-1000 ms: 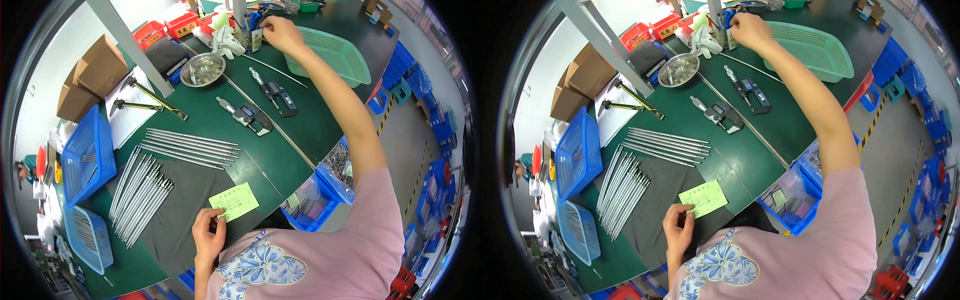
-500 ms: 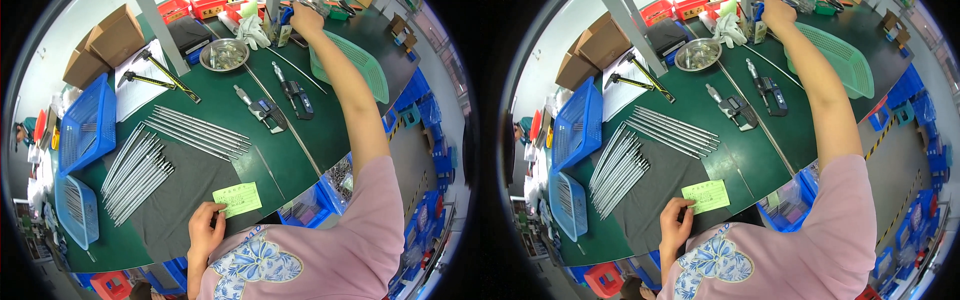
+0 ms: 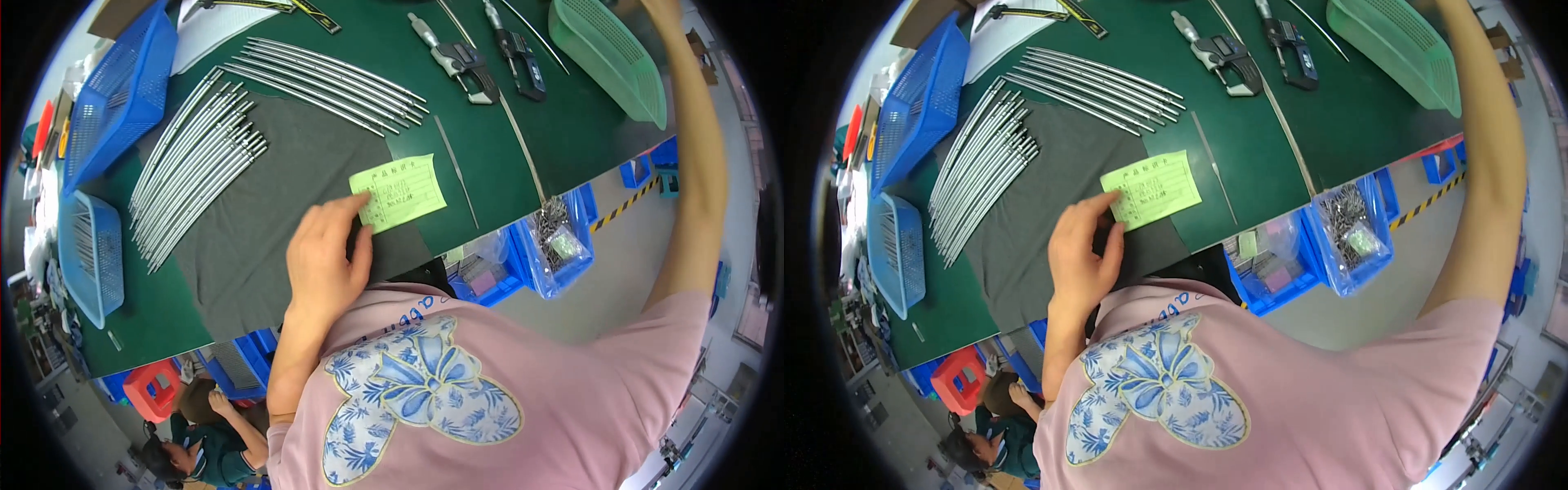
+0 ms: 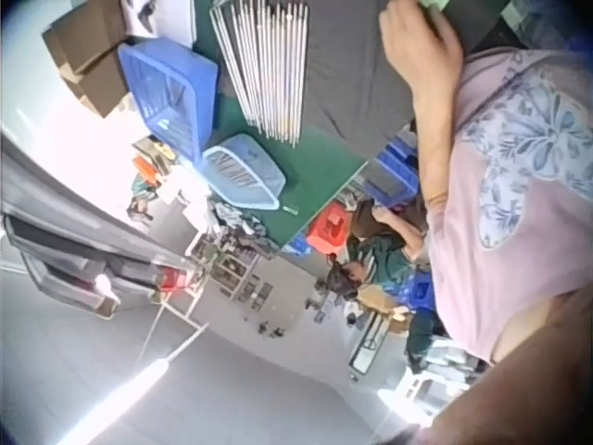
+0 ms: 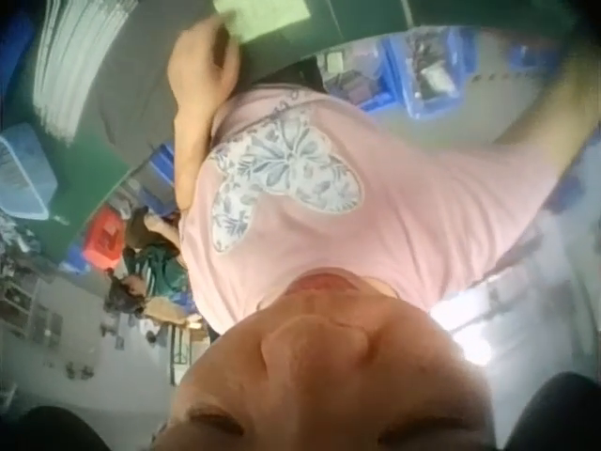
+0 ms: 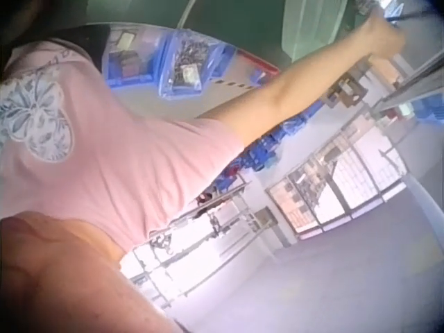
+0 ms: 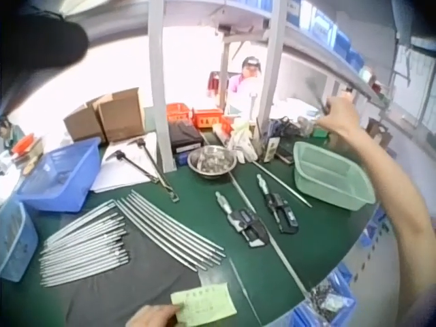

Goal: Measure the diameter or length of metal rods using a digital micrometer and record the findings on a paper slip.

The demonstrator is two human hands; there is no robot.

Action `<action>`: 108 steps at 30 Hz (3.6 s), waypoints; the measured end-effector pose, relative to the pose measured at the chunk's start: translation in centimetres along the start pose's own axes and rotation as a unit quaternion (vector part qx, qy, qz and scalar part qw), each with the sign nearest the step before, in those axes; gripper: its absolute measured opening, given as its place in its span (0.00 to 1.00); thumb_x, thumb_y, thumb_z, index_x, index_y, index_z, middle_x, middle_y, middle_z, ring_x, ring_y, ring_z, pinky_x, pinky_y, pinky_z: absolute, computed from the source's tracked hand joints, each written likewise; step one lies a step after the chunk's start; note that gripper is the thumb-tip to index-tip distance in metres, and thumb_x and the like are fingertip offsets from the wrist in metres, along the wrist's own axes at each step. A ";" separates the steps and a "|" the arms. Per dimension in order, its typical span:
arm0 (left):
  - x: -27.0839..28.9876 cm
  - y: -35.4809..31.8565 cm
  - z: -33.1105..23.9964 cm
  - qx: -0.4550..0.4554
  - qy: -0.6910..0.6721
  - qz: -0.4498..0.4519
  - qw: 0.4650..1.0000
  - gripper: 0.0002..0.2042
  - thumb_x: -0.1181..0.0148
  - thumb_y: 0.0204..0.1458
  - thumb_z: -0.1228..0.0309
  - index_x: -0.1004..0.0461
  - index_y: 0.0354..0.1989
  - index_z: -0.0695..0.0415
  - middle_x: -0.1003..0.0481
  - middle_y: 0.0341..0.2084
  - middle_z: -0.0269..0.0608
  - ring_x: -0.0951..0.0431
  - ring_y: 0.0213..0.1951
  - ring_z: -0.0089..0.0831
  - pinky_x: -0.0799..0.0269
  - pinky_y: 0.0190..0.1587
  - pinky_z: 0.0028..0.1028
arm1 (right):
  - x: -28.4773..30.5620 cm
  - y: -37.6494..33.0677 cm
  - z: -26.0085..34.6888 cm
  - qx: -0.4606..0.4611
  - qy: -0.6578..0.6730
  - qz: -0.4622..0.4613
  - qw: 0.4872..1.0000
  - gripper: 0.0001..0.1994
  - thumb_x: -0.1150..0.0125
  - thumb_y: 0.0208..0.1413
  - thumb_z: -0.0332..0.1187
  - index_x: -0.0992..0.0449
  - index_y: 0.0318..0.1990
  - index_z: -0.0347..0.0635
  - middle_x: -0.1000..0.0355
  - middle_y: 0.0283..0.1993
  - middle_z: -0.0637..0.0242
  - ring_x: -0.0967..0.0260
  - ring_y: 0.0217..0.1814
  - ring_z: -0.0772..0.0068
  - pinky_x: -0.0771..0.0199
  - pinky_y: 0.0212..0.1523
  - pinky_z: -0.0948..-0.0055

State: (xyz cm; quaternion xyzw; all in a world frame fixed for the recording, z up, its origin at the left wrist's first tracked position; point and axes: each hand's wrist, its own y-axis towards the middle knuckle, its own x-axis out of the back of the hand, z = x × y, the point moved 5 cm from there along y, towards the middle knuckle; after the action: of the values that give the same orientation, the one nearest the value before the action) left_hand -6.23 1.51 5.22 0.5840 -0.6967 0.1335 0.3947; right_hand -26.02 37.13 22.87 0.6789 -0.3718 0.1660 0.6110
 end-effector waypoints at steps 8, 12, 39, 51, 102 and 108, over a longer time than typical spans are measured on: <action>0.2 -1.4 -0.1 -0.128 0.033 -0.017 0.991 0.13 0.42 0.33 0.76 0.29 0.33 0.59 0.31 0.34 0.43 0.31 0.36 0.40 0.35 0.37 0.33 | 3.7 -21.6 11.4 -0.135 0.681 0.353 0.627 0.06 0.45 0.38 0.25 0.33 0.26 0.39 0.36 0.18 0.70 0.41 0.14 0.84 0.43 0.13 0.84; -1.3 -1.6 -1.1 -0.203 0.008 0.071 0.977 0.15 0.42 0.34 0.72 0.29 0.35 0.59 0.31 0.37 0.40 0.31 0.39 0.37 0.36 0.39 0.32 | 5.4 -26.7 15.3 -0.217 0.750 0.372 0.502 0.07 0.44 0.39 0.20 0.34 0.28 0.38 0.35 0.21 0.73 0.42 0.16 0.90 0.45 0.16 0.89; -1.8 -2.0 -0.2 -0.190 -0.011 0.117 0.975 0.16 0.42 0.35 0.70 0.28 0.37 0.60 0.32 0.42 0.39 0.33 0.43 0.33 0.38 0.43 0.31 | 4.5 -28.0 19.3 -0.045 0.655 0.303 0.691 0.11 0.45 0.32 0.19 0.42 0.17 0.40 0.38 0.16 0.68 0.46 0.14 0.87 0.49 0.14 0.85; -1.9 -2.0 -0.1 -0.184 -0.008 0.122 0.975 0.16 0.43 0.36 0.70 0.29 0.37 0.60 0.32 0.44 0.39 0.33 0.43 0.33 0.39 0.43 0.31 | 4.5 -28.2 19.1 -0.052 0.663 0.296 0.686 0.11 0.47 0.32 0.17 0.43 0.17 0.39 0.41 0.16 0.69 0.48 0.16 0.86 0.51 0.15 0.84; -1.9 -2.0 -0.1 -0.181 0.009 0.125 0.975 0.15 0.44 0.37 0.69 0.28 0.36 0.59 0.32 0.44 0.37 0.33 0.43 0.30 0.39 0.43 0.29 | 4.7 -28.0 19.3 -0.040 0.633 0.304 0.711 0.10 0.46 0.30 0.19 0.43 0.16 0.40 0.41 0.14 0.69 0.48 0.14 0.85 0.50 0.14 0.83; -1.9 -2.0 -0.1 -0.184 0.011 0.123 0.975 0.15 0.44 0.38 0.69 0.28 0.36 0.59 0.32 0.44 0.37 0.34 0.43 0.30 0.39 0.43 0.29 | 4.8 -28.1 19.3 -0.030 0.649 0.288 0.703 0.10 0.46 0.30 0.19 0.43 0.16 0.40 0.41 0.14 0.70 0.49 0.14 0.85 0.51 0.14 0.84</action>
State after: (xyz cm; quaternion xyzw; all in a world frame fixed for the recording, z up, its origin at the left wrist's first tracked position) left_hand -4.36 2.37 3.45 0.4096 -0.7717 0.0573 0.4831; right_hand -7.37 16.70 2.45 0.2447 -0.0656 0.7225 0.6433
